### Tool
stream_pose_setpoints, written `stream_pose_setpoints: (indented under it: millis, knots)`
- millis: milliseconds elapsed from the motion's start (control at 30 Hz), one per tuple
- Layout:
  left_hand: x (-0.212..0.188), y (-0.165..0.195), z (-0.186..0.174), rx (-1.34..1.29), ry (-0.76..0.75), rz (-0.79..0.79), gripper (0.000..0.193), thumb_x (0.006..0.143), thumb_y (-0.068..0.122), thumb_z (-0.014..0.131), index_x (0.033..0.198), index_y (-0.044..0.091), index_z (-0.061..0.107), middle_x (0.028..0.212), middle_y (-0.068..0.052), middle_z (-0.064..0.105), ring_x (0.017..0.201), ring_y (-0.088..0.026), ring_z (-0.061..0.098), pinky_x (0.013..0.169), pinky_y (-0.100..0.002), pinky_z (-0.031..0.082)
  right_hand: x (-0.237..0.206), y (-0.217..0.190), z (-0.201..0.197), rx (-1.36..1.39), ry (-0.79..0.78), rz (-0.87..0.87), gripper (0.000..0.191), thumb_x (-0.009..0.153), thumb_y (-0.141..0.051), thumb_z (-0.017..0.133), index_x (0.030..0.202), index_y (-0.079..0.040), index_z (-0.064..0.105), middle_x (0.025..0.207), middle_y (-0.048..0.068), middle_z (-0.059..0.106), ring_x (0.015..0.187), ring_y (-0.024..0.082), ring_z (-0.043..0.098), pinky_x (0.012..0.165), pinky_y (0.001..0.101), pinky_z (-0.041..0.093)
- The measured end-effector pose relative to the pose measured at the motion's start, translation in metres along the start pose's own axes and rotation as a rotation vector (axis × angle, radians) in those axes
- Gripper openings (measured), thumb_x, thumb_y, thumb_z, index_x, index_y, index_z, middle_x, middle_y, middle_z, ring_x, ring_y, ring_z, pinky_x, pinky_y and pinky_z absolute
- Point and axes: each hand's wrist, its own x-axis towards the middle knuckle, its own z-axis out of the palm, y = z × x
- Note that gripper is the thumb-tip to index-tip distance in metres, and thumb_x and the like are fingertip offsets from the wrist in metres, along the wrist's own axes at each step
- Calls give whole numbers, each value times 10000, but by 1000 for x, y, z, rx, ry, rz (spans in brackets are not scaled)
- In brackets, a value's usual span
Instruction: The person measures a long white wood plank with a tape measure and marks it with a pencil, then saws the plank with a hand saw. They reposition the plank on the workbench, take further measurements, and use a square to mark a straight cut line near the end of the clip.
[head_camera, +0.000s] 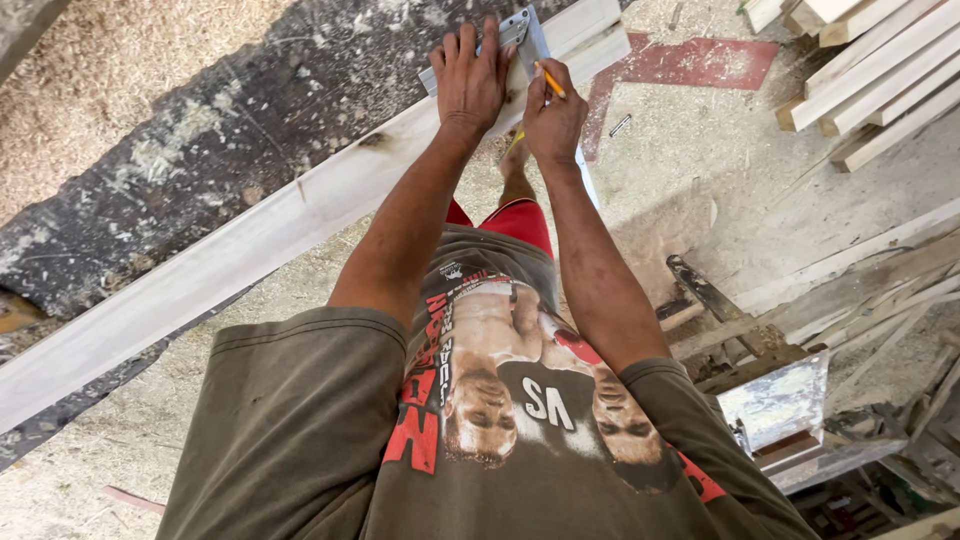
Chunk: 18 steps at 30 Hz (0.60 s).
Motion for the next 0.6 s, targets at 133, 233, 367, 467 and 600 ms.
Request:
stream_pose_setpoints:
  millis: [133, 233, 367, 467, 600]
  knots:
    - [-20, -24, -18, 6, -23, -15, 476, 1057, 433, 554, 1400, 103, 535, 1178, -135, 553, 1077, -339, 502, 946, -505, 373, -24, -17, 20, 35, 22, -45, 126, 1056, -107, 607, 1160, -54, 654, 832, 117, 727, 716, 197, 754, 641, 329, 586]
    - [-35, -39, -29, -22, -37, -23, 460, 1073, 437, 549, 1400, 113, 545, 1177, -134, 556, 1085, -335, 508, 954, -504, 373, -40, -29, 31, 2, 5, 3, 123, 1046, -109, 611, 1149, -63, 660, 784, 115, 709, 680, 208, 744, 630, 341, 573]
    - [-50, -59, -45, 10, 52, 24, 462, 1059, 444, 549, 1385, 115, 543, 1197, -137, 555, 1083, -334, 507, 945, -499, 372, -57, -46, 47, 16, 34, -72, 134, 1047, -116, 616, 1163, -60, 650, 825, 125, 721, 734, 225, 757, 648, 346, 589]
    - [-61, -74, -57, -19, 0, -11, 459, 1071, 447, 553, 1395, 123, 538, 1207, -138, 557, 1095, -338, 507, 950, -498, 374, -70, -60, 59, 23, -20, 54, 133, 1038, -117, 616, 1149, -54, 653, 745, 142, 688, 670, 253, 717, 608, 372, 550]
    - [-79, -93, -72, -6, 67, 49, 461, 1026, 434, 585, 1349, 105, 595, 1185, -165, 577, 1039, -355, 509, 894, -526, 368, -89, -76, 76, 0, 51, 25, 101, 1031, -141, 631, 1091, -63, 648, 693, 142, 684, 616, 261, 725, 582, 377, 556]
